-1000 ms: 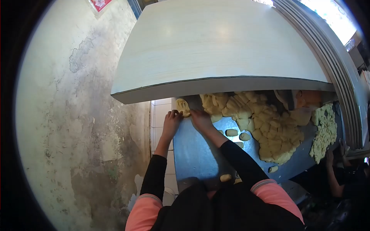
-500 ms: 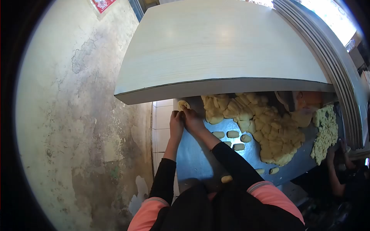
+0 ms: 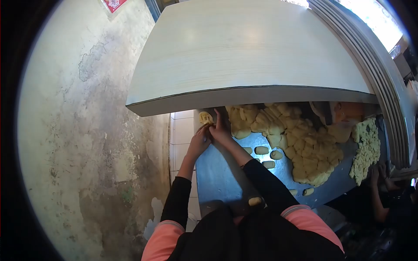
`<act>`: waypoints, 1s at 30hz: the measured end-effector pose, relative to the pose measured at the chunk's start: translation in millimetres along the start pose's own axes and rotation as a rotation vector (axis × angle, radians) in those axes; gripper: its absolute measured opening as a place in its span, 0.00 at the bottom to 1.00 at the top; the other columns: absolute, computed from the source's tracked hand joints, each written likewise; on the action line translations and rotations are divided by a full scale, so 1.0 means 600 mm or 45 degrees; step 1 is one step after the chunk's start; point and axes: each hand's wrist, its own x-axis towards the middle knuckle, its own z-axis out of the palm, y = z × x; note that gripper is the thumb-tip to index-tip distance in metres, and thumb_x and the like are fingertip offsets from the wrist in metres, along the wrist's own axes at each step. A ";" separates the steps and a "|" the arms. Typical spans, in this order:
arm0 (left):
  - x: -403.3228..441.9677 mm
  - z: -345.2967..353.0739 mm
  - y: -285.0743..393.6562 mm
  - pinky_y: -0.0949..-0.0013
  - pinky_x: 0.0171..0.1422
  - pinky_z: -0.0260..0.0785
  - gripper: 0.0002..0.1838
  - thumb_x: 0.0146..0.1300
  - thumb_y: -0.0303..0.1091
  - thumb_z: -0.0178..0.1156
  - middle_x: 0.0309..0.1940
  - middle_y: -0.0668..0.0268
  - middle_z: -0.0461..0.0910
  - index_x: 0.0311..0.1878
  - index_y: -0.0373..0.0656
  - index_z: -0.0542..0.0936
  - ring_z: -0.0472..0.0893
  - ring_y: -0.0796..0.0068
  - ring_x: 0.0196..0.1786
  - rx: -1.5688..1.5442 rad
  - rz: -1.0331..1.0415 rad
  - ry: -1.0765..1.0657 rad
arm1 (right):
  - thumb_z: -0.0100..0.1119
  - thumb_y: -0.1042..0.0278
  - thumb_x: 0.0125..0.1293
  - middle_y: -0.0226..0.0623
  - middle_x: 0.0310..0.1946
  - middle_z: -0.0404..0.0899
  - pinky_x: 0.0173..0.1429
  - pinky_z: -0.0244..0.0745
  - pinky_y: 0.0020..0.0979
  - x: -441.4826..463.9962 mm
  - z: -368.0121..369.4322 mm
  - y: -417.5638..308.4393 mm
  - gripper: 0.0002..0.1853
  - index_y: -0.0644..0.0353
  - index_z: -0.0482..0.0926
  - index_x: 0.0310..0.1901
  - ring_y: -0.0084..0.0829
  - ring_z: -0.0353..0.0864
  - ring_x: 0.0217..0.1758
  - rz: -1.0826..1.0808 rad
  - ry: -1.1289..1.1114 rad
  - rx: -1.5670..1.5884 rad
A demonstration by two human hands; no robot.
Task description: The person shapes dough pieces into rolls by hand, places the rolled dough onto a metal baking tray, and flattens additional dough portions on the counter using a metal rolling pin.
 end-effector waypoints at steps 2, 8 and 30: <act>0.003 -0.007 -0.002 0.59 0.69 0.67 0.24 0.60 0.24 0.53 0.63 0.52 0.73 0.62 0.40 0.73 0.71 0.53 0.67 -0.012 0.059 -0.062 | 0.54 0.76 0.57 0.53 0.62 0.68 0.63 0.68 0.47 -0.006 0.009 0.023 0.36 0.56 0.58 0.70 0.54 0.71 0.61 -0.141 0.147 -0.141; 0.036 0.011 -0.049 0.61 0.68 0.68 0.18 0.63 0.27 0.53 0.61 0.56 0.75 0.56 0.39 0.77 0.73 0.55 0.65 0.140 0.203 -0.055 | 0.61 0.74 0.54 0.50 0.53 0.74 0.58 0.71 0.47 -0.028 0.004 0.026 0.29 0.61 0.67 0.59 0.53 0.75 0.54 -0.378 0.232 -0.348; -0.118 0.056 -0.035 0.70 0.53 0.76 0.12 0.64 0.23 0.62 0.42 0.61 0.82 0.50 0.34 0.75 0.83 0.70 0.45 -0.853 -0.275 0.092 | 0.59 0.76 0.61 0.47 0.43 0.81 0.50 0.77 0.38 -0.194 -0.058 -0.028 0.14 0.63 0.75 0.49 0.46 0.83 0.47 0.028 -0.067 0.278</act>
